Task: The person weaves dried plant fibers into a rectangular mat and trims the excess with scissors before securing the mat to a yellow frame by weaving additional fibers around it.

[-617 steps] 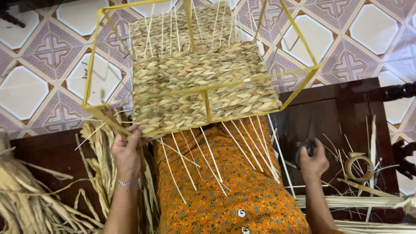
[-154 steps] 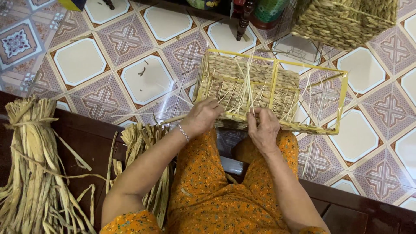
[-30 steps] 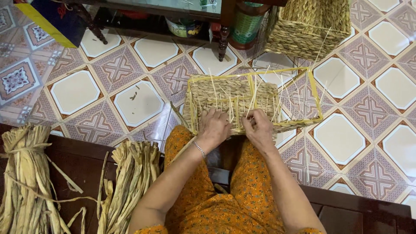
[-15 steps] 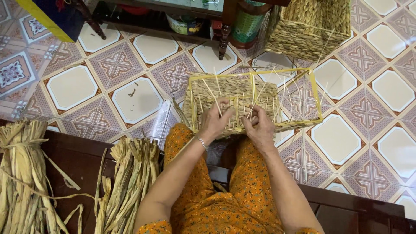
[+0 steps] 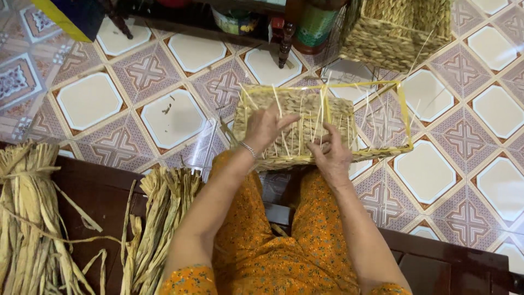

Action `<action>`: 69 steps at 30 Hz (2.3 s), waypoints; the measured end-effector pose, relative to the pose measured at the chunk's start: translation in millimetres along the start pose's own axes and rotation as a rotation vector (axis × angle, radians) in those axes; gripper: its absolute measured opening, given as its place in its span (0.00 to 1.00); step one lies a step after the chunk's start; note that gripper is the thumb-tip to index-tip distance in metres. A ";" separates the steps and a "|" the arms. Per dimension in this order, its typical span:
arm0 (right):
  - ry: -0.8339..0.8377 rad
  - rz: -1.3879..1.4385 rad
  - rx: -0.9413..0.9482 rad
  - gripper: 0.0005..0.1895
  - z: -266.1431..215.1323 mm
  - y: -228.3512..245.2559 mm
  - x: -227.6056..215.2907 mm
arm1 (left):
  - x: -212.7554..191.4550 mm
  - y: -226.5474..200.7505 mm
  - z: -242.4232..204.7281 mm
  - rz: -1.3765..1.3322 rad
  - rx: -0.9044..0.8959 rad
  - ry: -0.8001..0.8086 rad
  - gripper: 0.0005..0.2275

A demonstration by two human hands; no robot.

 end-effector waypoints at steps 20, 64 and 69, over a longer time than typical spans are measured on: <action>0.342 0.184 -0.123 0.18 -39.7 83.7 79.6 | -40.5 73.2 -123.5 0.179 0.233 -0.370 0.15; 0.170 0.608 0.418 0.09 -99.7 15.1 102.8 | -73.9 65.8 -164.5 -0.953 0.316 0.150 0.15; 0.224 0.827 0.570 0.16 -97.5 27.8 123.6 | -96.4 36.8 -150.8 -0.545 0.364 -0.269 0.11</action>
Point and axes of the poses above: each hand's wrist, its own z-axis towards the middle knuckle, its own x-axis out of the palm, y = z × x, the point moved 6 cm from there along z, towards the middle knuckle, and after that the axes turned 11 degrees about z, right-handed, at the moved point
